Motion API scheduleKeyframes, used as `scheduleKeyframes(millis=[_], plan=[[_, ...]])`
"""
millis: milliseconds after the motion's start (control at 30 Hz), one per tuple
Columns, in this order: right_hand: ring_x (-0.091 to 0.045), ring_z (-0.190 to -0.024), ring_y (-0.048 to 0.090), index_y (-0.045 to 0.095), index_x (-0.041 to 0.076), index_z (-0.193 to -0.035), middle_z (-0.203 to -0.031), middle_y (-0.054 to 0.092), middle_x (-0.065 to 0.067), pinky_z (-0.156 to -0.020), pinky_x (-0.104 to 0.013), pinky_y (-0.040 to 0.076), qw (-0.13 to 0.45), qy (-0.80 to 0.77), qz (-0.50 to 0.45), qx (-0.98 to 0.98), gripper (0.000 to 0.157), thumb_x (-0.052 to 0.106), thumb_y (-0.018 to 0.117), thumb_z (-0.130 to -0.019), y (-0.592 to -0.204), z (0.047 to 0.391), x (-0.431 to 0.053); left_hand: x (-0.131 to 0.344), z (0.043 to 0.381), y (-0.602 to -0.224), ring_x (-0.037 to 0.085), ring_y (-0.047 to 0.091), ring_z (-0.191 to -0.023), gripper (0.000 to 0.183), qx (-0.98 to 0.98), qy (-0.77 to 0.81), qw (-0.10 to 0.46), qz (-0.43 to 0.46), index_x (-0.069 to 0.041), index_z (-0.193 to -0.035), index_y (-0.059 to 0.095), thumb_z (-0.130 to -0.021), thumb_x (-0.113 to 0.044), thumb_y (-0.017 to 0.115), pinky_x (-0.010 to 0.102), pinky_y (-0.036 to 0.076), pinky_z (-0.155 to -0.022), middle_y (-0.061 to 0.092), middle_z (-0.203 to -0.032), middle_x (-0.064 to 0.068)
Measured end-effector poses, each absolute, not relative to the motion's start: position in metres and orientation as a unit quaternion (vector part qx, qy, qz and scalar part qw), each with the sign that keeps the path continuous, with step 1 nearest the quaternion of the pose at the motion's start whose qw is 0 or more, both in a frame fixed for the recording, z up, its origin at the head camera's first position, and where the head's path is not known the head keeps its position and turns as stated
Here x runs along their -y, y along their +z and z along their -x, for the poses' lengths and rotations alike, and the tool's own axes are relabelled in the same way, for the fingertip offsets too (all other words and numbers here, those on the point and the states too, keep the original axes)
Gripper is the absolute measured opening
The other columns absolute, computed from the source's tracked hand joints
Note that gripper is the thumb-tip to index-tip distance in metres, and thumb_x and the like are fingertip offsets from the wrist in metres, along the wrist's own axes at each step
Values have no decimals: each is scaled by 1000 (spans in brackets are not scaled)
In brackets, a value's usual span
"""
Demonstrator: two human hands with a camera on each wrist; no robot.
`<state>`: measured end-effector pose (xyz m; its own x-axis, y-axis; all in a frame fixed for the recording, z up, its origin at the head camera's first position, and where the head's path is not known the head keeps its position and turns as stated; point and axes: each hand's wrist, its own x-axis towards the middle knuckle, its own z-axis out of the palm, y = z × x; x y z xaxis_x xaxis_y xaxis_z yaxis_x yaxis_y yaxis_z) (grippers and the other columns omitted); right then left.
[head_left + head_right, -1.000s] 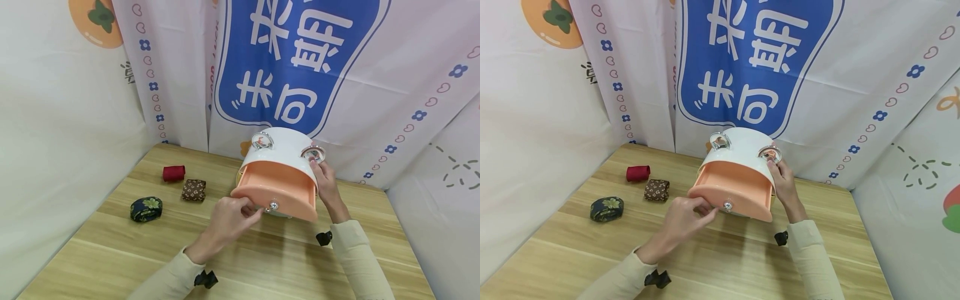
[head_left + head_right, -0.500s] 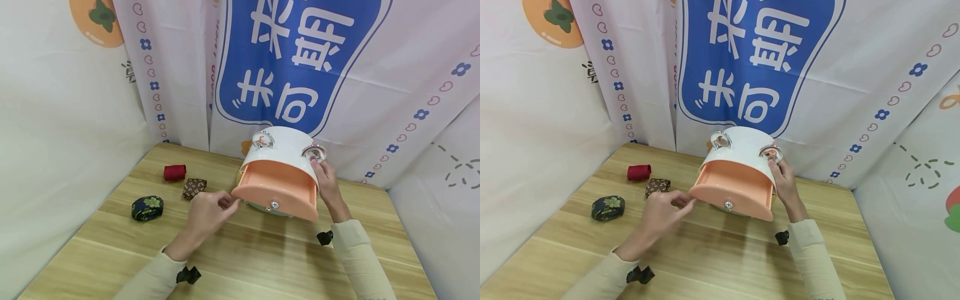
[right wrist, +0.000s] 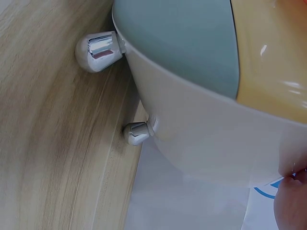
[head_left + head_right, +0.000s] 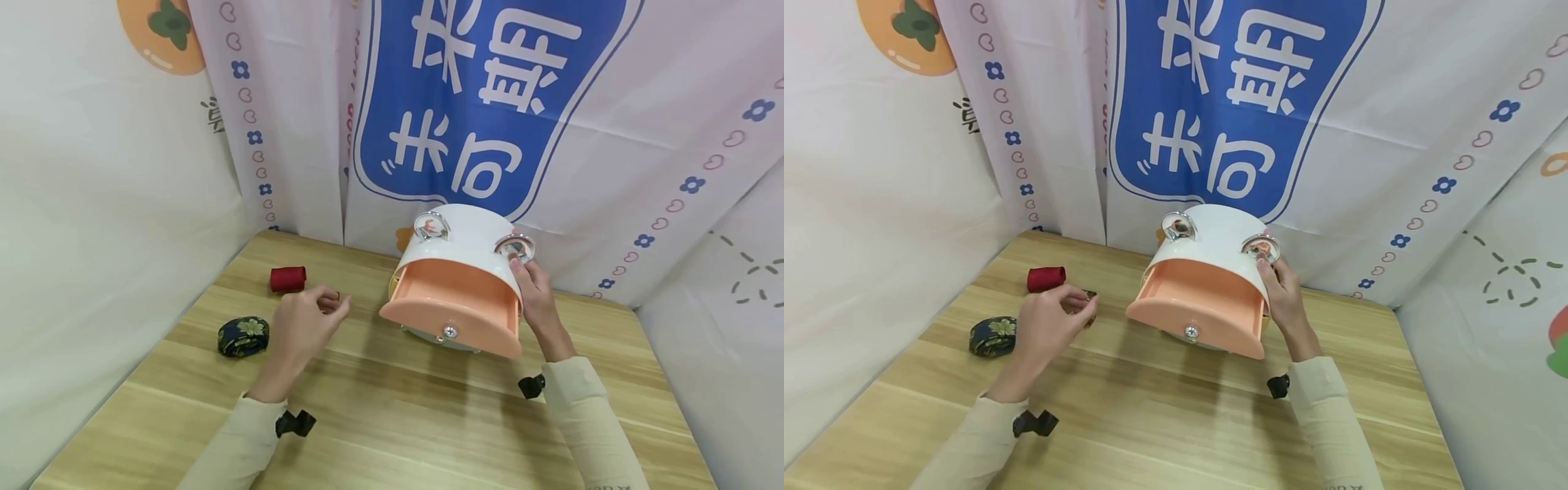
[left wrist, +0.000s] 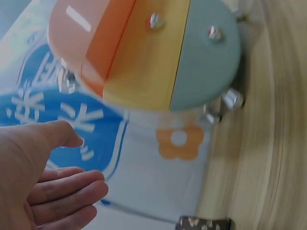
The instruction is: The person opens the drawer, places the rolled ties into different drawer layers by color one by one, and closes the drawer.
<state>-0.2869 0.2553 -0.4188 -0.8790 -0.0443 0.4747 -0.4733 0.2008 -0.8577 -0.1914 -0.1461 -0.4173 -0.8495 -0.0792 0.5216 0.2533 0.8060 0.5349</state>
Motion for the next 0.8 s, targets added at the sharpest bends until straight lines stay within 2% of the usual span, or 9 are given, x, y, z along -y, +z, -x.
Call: scheduleKeyframes(millis=[67, 133, 200, 300, 367, 433, 533, 700, 800], plan=[[0, -115, 63, 59, -9, -141, -145, 63, 6, -90, -12, 55, 176, 608, -167, 756, 47, 26, 47, -112, -418, 286, -255, 152, 198, -420, 20, 77, -68, 25, 909, -312, 277, 28, -9, -93, 81, -91, -34, 81, 40, 59, -58, 82, -82, 5], [1, -122, 61, 58, -8, -144, -151, 61, 6, -96, -12, 53, 174, 611, -173, 753, 47, 25, 46, -113, -419, 286, -256, 156, 204, -424, 24, 77, -71, 29, 905, -319, 282, 6, -6, -98, 80, -90, -34, 81, 45, 61, -62, 82, -86, 8], [2, -134, 53, 54, -7, -148, -163, 50, 1, -104, -10, 47, 173, 617, -181, 746, 47, 23, 45, -113, -419, 286, -257, 160, 212, -429, 29, 78, -76, 34, 901, -326, 285, -12, -3, -104, 79, -90, -34, 81, 49, 62, -68, 82, -92, 13], [1, -132, 56, 54, -6, -149, -161, 53, -5, -104, -11, 48, 176, 623, -182, 740, 47, 23, 45, -113, -419, 286, -256, 164, 222, -437, 35, 78, -87, 43, 898, -339, 276, -56, -1, -116, 75, -90, -35, 80, 53, 62, -77, 81, -106, 18], [0, -125, 60, 56, -6, -147, -156, 57, 2, -98, -12, 52, 177, 625, -181, 738, 46, 23, 47, -112, -419, 287, -256, 167, 228, -442, 39, 76, -96, 50, 893, -353, 268, -85, 0, -125, 72, -90, -35, 80, 54, 61, -83, 79, -115, 20], [-1, -114, 64, 59, -6, -144, -142, 65, 8, -90, -12, 55, 179, 625, -179, 738, 45, 25, 48, -112, -419, 287, -255, 170, 234, -446, 42, 74, -102, 57, 885, -369, 259, -115, 0, -133, 68, -90, -35, 79, 56, 60, -87, 76, -123, 22], [-2, -120, 62, 58, -7, -144, -147, 60, 14, -93, -12, 54, 178, 632, -184, 731, 46, 23, 48, -112, -420, 288, -254, 175, 244, -453, 45, 71, -107, 66, 872, -394, 252, -147, -1, -143, 60, -90, -34, 79, 58, 59, -87, 71, -133, 24], [-2, -117, 62, 58, -12, -140, -154, 57, 1, -91, -12, 55, 183, 633, -177, 731, 46, 22, 48, -111, -421, 288, -253, 184, 258, -463, 48, 66, -114, 77, 847, -430, 250, -188, -3, -156, 45, -92, -33, 77, 60, 59, -85, 61, -144, 28], [-2, -114, 62, 58, -13, -140, -154, 57, -2, -89, -12, 55, 185, 631, -176, 732, 47, 23, 48, -112, -421, 288, -253, 190, 265, -469, 50, 62, -120, 83, 835, -445, 248, -209, -3, -159, 39, -91, -33, 77, 63, 58, -91, 57, -146, 30]])
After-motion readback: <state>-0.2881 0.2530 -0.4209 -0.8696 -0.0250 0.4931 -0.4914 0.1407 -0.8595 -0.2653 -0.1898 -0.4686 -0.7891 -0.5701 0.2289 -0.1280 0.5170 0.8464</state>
